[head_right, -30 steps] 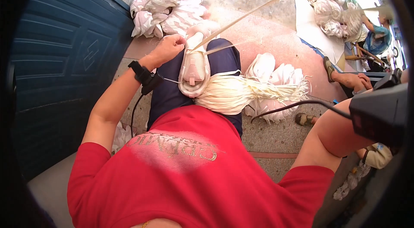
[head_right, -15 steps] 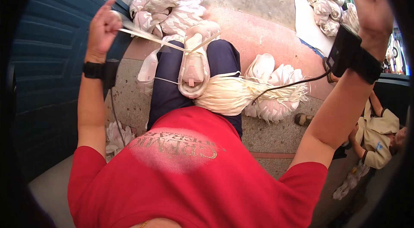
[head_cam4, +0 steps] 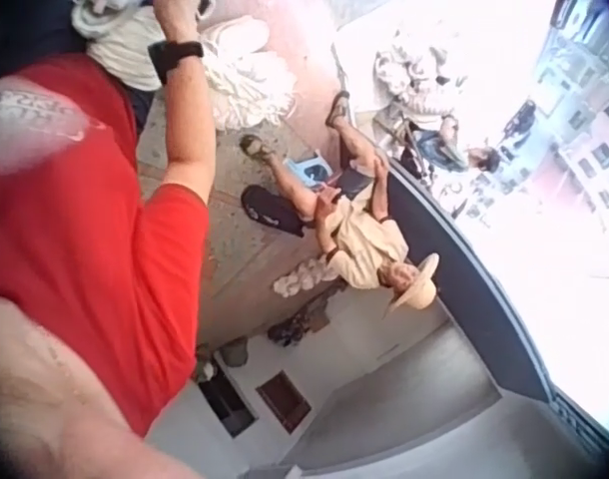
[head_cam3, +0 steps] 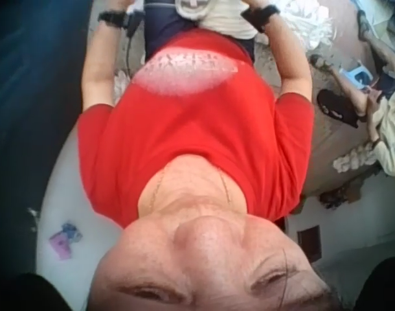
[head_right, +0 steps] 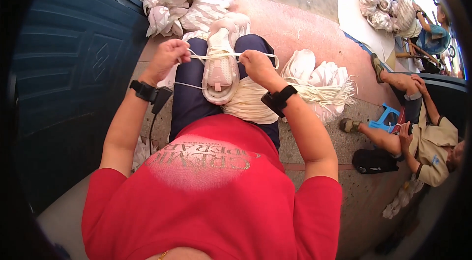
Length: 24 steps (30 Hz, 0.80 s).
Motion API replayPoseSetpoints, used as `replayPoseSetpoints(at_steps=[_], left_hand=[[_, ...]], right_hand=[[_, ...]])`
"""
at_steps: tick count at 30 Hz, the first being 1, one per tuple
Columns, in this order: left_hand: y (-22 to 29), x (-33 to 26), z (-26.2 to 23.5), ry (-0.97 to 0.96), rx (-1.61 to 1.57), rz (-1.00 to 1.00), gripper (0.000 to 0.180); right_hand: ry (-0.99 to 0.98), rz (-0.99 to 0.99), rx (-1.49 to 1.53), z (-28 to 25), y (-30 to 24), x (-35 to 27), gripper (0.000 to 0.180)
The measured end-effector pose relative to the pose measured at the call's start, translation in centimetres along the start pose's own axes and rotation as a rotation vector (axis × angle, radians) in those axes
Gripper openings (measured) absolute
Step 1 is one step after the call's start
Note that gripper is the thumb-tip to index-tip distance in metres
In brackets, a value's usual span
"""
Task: The recorder is lacing and organizing white shoes while sitting on the floor in a shared workspace.
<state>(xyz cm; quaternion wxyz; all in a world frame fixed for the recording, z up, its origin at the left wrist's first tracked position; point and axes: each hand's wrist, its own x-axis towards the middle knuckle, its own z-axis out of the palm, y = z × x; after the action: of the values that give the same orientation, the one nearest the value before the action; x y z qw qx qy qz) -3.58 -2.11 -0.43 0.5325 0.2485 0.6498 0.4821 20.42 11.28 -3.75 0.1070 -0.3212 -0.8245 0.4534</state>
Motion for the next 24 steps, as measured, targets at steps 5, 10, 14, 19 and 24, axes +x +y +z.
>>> replayPoseSetpoints(at_steps=[5,10,14,19,24], left_hand=[[-2.7,-0.2,4.0,-0.055,0.353,0.131,0.022],[-2.7,-1.0,4.0,0.077,1.01,0.494,0.015],[-3.5,-0.9,3.4,0.122,1.039,0.582,0.013],[-1.9,-2.4,4.3,0.022,0.083,0.035,0.018],[-4.2,-2.2,3.8,0.083,0.593,0.136,0.02]], right_hand=[[0.081,-0.067,-0.191,2.2,0.6,0.9,0.018],[0.098,-0.126,-0.537,2.8,-0.5,0.8,0.008],[0.078,-0.479,-0.877,3.4,-1.9,1.0,0.006],[0.078,-0.429,-0.746,2.6,-1.1,1.0,0.005],[0.251,-0.354,-0.728,2.2,-2.2,0.4,0.017]])
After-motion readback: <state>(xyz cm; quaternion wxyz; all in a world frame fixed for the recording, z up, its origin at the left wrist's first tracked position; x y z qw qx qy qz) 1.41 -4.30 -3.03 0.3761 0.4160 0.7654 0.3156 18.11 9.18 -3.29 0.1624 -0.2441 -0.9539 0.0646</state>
